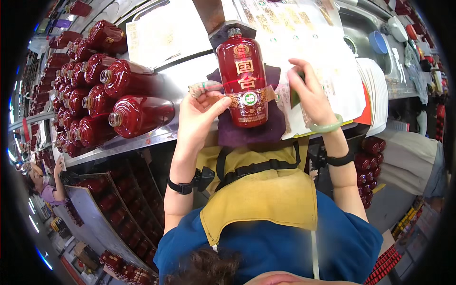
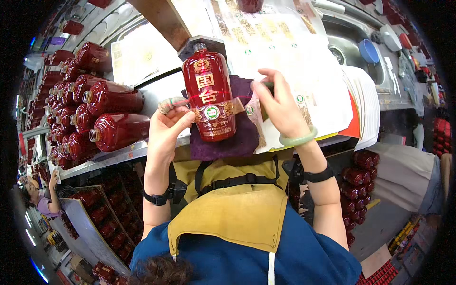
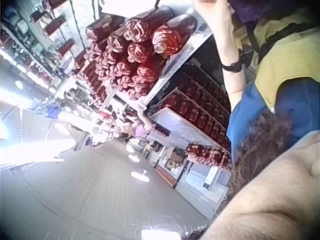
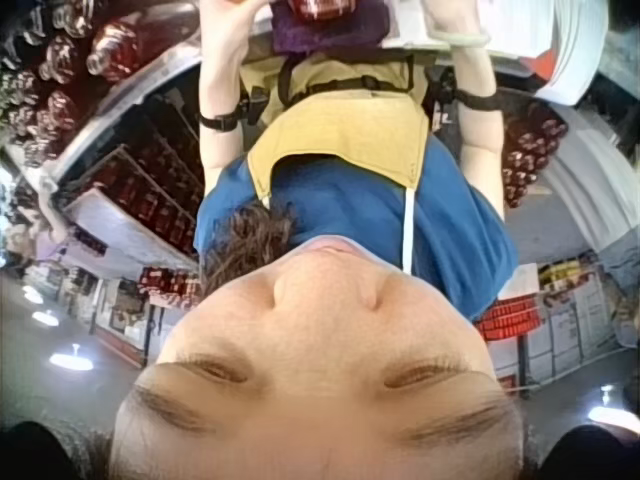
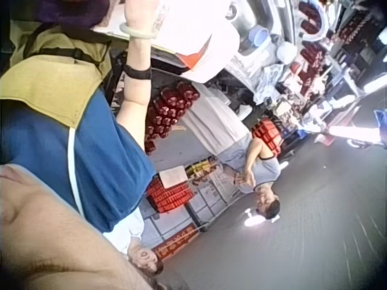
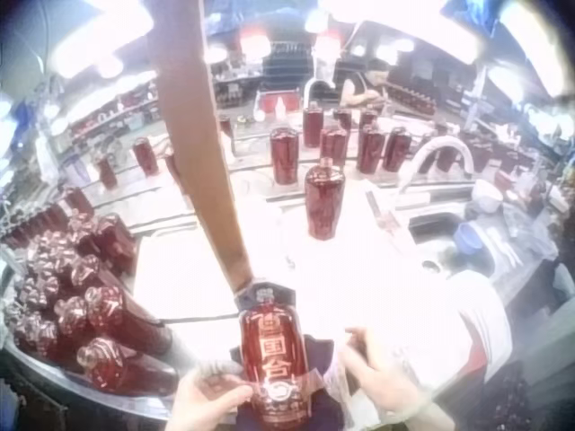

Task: Applying and smoothing adhesive labels on glass bottles and cleaning them with a cloth.

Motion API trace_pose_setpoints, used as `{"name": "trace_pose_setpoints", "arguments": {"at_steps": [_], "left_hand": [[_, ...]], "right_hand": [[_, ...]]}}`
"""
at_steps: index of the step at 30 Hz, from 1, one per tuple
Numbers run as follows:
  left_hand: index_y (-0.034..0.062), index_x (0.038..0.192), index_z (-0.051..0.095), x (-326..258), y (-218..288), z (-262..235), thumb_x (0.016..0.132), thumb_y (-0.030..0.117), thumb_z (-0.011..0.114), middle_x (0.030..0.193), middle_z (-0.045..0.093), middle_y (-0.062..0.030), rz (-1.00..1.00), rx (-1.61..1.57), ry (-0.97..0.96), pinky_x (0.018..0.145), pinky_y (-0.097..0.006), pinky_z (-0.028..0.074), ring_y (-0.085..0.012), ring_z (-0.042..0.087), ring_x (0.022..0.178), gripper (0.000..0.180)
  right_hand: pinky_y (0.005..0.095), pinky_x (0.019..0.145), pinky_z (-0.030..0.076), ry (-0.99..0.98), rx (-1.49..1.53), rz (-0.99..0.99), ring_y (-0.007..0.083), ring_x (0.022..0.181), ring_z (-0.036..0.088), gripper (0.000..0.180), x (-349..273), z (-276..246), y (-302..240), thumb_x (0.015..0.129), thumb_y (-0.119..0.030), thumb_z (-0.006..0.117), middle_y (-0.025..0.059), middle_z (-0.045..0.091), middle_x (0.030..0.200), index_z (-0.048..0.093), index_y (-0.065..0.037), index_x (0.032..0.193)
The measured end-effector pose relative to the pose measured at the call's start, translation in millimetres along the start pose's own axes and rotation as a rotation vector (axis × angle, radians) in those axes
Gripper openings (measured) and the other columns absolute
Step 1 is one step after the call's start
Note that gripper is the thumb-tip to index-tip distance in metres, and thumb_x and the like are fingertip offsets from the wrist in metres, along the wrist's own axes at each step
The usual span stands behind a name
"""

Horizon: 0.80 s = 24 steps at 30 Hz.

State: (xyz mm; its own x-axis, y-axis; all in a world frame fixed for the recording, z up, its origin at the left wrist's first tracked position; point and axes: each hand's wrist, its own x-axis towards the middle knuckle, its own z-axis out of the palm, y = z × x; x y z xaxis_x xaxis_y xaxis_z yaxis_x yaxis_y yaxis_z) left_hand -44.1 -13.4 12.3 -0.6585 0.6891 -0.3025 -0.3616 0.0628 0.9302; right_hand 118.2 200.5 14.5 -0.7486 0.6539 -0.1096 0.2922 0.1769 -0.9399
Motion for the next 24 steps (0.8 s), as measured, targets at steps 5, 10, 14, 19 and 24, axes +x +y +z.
{"name": "trace_pose_setpoints", "arguments": {"at_steps": [5,10,14,19,24], "left_hand": [[0.0019,0.122,0.063,-1,0,-1,0.087,0.001,0.081,0.102,0.068,-0.004,-0.02,-0.009,0.011,0.083,-0.027,0.055,-0.013,0.068,0.095,0.039],[0.0,0.121,0.062,0,1,-2,0.089,0.001,0.08,0.099,0.071,-0.0047,-0.031,-0.016,0.014,0.086,-0.028,0.058,-0.0129,0.07,0.093,0.037],[-0.0006,0.125,0.062,0,-5,-8,0.096,0.006,0.072,0.103,0.071,-0.0069,-0.069,-0.094,-0.044,0.082,-0.028,0.054,-0.0138,0.068,0.092,0.032],[-0.0002,0.125,0.062,2,-7,-10,0.094,0.005,0.074,0.102,0.07,-0.005,-0.064,-0.12,-0.062,0.078,-0.025,0.053,-0.0118,0.067,0.089,0.034],[-0.0006,0.125,0.062,2,-5,-12,0.094,0.005,0.076,0.101,0.07,-0.0045,-0.053,-0.115,-0.067,0.077,-0.025,0.053,-0.0108,0.066,0.089,0.035]], "right_hand": [[0.0279,0.086,0.05,-0.028,0.245,-0.152,0.0102,0.095,0.06,0.023,-18,13,-29,0.101,-0.005,0.061,0.0059,0.066,0.108,0.062,0.001,0.123],[0.0272,0.079,0.051,0.065,-0.056,-0.135,0.0105,0.094,0.065,0.02,-6,7,-8,0.097,-0.002,0.064,0.0074,0.07,0.097,0.068,0.0,0.116],[0.029,0.085,0.051,-0.004,0.25,-0.052,0.0144,0.097,0.064,0.02,-17,8,-26,0.099,-0.001,0.059,0.0083,0.07,0.108,0.067,0.001,0.118],[0.0318,0.083,0.048,-0.049,-0.046,-0.079,0.0163,0.089,0.057,0.045,-20,33,-33,0.086,-0.032,0.084,0.007,0.062,0.096,0.059,-0.003,0.109],[0.0322,0.083,0.048,-0.06,-0.006,-0.03,0.0156,0.089,0.056,0.052,-15,39,-25,0.083,-0.036,0.088,0.0067,0.061,0.095,0.057,-0.002,0.108]]}}
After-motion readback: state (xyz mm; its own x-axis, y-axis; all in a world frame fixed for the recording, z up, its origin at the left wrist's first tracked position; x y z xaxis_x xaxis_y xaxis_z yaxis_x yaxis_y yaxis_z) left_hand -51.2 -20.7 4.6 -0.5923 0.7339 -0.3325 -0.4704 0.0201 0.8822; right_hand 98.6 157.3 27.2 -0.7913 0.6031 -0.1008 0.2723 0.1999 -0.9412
